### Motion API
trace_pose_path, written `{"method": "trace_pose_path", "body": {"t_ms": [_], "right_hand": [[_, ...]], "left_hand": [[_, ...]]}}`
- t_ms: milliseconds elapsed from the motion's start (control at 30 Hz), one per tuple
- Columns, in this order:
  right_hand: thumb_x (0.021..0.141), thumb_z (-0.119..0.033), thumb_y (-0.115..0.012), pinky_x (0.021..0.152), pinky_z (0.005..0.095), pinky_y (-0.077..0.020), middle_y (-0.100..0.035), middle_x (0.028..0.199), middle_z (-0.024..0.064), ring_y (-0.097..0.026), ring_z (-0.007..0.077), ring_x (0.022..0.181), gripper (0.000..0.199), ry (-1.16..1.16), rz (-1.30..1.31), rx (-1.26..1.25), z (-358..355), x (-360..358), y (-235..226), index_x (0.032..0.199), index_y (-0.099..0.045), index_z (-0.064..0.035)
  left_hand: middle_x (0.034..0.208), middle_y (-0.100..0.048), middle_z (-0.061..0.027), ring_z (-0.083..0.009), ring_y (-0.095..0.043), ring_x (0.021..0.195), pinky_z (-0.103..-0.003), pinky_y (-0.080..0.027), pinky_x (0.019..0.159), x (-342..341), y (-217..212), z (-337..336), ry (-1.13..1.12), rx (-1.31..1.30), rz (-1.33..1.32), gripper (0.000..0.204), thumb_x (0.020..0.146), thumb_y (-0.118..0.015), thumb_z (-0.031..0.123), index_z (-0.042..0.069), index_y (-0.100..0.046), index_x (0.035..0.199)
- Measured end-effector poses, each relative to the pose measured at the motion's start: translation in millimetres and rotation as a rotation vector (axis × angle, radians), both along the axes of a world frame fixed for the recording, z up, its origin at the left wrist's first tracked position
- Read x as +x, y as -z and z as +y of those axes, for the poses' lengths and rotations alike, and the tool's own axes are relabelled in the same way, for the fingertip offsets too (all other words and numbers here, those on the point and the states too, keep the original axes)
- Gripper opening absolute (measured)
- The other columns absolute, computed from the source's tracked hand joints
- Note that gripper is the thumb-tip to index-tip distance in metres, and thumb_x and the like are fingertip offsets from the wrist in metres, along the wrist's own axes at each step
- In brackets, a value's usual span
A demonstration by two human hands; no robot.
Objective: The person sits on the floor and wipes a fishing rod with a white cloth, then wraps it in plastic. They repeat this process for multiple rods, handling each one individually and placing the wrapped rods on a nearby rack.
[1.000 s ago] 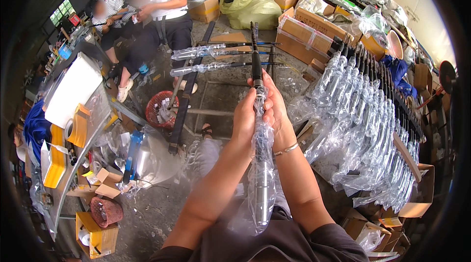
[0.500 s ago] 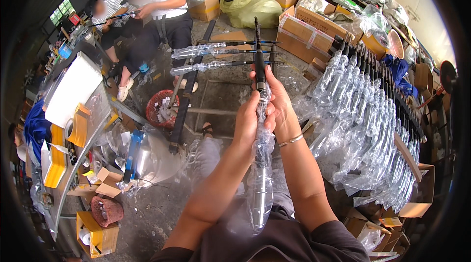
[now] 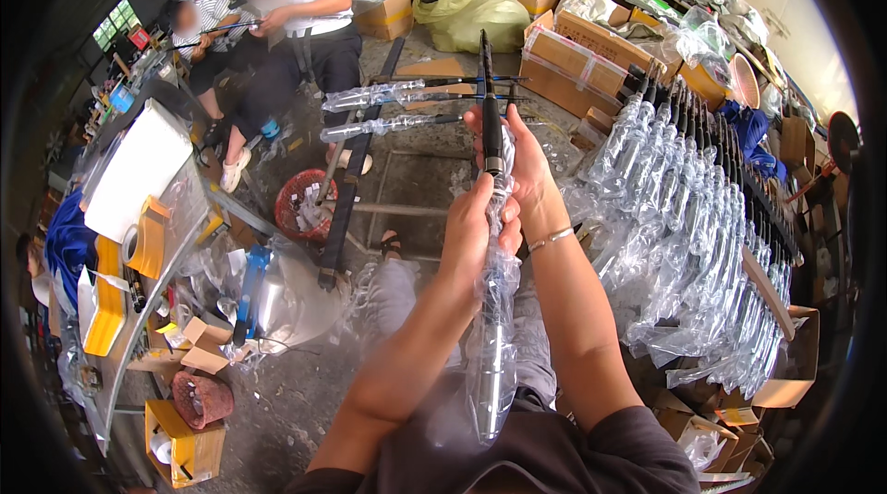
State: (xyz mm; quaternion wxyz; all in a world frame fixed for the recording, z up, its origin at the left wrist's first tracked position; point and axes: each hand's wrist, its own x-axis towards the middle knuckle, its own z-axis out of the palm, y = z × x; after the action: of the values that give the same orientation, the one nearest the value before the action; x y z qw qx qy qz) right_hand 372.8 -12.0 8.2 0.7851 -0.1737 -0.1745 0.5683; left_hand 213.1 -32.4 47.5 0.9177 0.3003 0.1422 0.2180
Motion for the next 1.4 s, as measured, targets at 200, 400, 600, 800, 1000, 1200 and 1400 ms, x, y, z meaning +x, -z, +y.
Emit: {"method": "trace_pose_path", "body": {"t_ms": [200, 400, 600, 800, 1000, 1200, 1400], "right_hand": [[0.098, -0.039, -0.041, 0.057, 0.0272, -0.0518, -0.065, 0.088, 0.0069, -0.059, 0.016, 0.064, 0.042, -0.099, -0.004, 0.035, 13.8, 17.2, 5.6, 0.101, -0.062, -0.0028], [0.097, -0.038, -0.045, 0.055, 0.0274, -0.0504, -0.063, 0.079, 0.0046, -0.059, 0.0161, 0.063, 0.038, -0.016, -0.025, -0.04, 13.2, 14.0, 7.7, 0.098, -0.063, -0.0044], [0.095, -0.04, -0.049, 0.053, 0.0276, -0.0477, -0.062, 0.077, 0.0036, -0.058, 0.0148, 0.062, 0.037, 0.058, -0.039, -0.141, 11.4, 9.4, 2.6, 0.094, -0.063, -0.0057], [0.094, -0.04, -0.05, 0.053, 0.0273, -0.0467, -0.062, 0.076, 0.003, -0.056, 0.0138, 0.062, 0.036, 0.093, -0.058, -0.147, 11.3, 7.5, 2.3, 0.093, -0.062, -0.0061], [0.094, -0.042, -0.049, 0.053, 0.0271, -0.0463, -0.061, 0.076, 0.0028, -0.056, 0.0132, 0.06, 0.038, 0.07, -0.055, -0.134, 11.0, 8.0, 2.6, 0.096, -0.061, -0.0058], [0.091, -0.037, -0.055, 0.058, 0.0312, -0.0453, -0.061, 0.081, 0.0046, -0.057, 0.0189, 0.072, 0.026, 0.167, 0.008, -0.26, -11.1, 6.0, 22.6, 0.092, -0.058, -0.0109], [0.075, 0.005, -0.049, 0.068, 0.0362, -0.0481, -0.056, 0.086, 0.0079, -0.058, 0.0223, 0.078, 0.027, 0.3, -0.074, -0.352, -71.4, -30.0, 44.4, 0.1, -0.052, -0.0052]], "left_hand": [[0.067, -0.046, -0.0011, -0.0077, -0.038, 0.041, -0.023, -0.033, 0.039, -2.2, 1.3, 0.8, 0.04, -0.036, -0.048, 0.038, 0.1, -0.039, 0.034, -0.002, -0.049, 0.106], [0.067, -0.046, -0.0008, -0.0074, -0.038, 0.041, -0.023, -0.033, 0.04, -2.7, 2.8, -1.5, 0.032, -0.024, -0.037, 0.036, 0.1, -0.039, 0.034, 0.0, -0.049, 0.105], [0.067, -0.047, -0.0004, -0.0074, -0.038, 0.041, -0.023, -0.033, 0.039, -2.2, 3.7, -1.7, 0.03, -0.023, -0.029, 0.036, 0.099, -0.039, 0.034, 0.0, -0.05, 0.105], [0.067, -0.047, 0.0, -0.0069, -0.038, 0.041, -0.022, -0.033, 0.039, -2.5, 2.3, -2.2, 0.028, -0.023, -0.02, 0.036, 0.1, -0.039, 0.035, 0.001, -0.05, 0.104], [0.067, -0.047, 0.0, -0.0066, -0.038, 0.041, -0.022, -0.033, 0.039, -0.8, 4.5, -2.7, 0.029, -0.03, -0.039, 0.037, 0.1, -0.039, 0.035, 0.0, -0.05, 0.105], [0.07, -0.048, -0.0022, -0.0092, -0.04, 0.043, -0.023, -0.035, 0.04, -4.9, 13.4, 27.5, -0.025, 0.14, -0.066, 0.042, 0.099, -0.039, 0.037, -0.002, -0.049, 0.109], [0.074, -0.049, -0.0049, -0.0124, -0.047, 0.052, -0.026, -0.04, 0.05, -33.2, 36.8, 71.1, -0.098, 0.276, -0.143, 0.04, 0.098, -0.043, 0.035, 0.001, -0.049, 0.117]]}}
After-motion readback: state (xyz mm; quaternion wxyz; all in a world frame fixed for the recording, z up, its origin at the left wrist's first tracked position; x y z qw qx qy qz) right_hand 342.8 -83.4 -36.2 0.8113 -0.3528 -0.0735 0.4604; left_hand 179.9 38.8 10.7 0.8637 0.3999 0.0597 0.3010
